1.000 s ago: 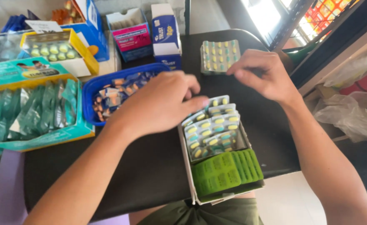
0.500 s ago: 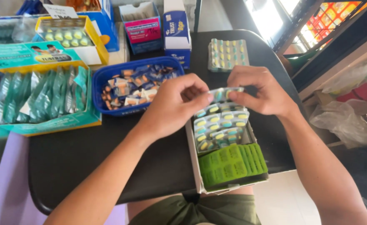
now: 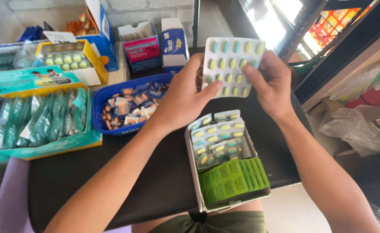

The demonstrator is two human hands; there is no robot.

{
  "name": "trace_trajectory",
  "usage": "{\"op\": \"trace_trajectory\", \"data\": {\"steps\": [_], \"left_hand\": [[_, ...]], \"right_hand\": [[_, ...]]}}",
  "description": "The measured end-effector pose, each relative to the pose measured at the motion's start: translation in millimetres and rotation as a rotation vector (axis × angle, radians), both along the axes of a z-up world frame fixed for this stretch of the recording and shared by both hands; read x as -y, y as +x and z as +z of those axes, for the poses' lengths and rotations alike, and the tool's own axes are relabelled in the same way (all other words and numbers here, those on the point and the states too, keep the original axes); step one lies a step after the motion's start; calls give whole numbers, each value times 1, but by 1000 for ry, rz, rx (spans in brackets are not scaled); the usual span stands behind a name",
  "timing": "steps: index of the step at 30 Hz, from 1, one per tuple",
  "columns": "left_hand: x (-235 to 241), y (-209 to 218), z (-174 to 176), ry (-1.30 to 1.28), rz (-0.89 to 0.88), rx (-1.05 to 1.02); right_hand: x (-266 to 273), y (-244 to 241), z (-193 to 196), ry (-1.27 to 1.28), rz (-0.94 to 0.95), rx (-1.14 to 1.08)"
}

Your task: The person organizes blister packs of pills from a box onto a table. They remove the packs, separate them, and place them into a stack. The person also handles other medicine boxes and containers on the table.

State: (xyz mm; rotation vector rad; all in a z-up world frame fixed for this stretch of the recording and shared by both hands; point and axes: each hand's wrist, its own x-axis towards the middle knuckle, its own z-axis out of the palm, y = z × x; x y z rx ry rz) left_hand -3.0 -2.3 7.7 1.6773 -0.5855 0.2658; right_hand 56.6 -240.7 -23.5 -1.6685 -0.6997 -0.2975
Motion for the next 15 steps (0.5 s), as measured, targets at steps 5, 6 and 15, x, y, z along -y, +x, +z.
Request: {"op": "trace_trajectory", "data": {"steps": [5, 6, 15], "left_hand": [[32, 72, 0, 200, 178, 105], [40, 89, -2, 195, 236, 147], [55, 158, -30, 561, 331, -115]], "right_hand": [[6, 37, 0, -22, -69, 137], [9, 47, -4, -87, -128, 181], [8, 77, -7, -487, -453, 112]]}}
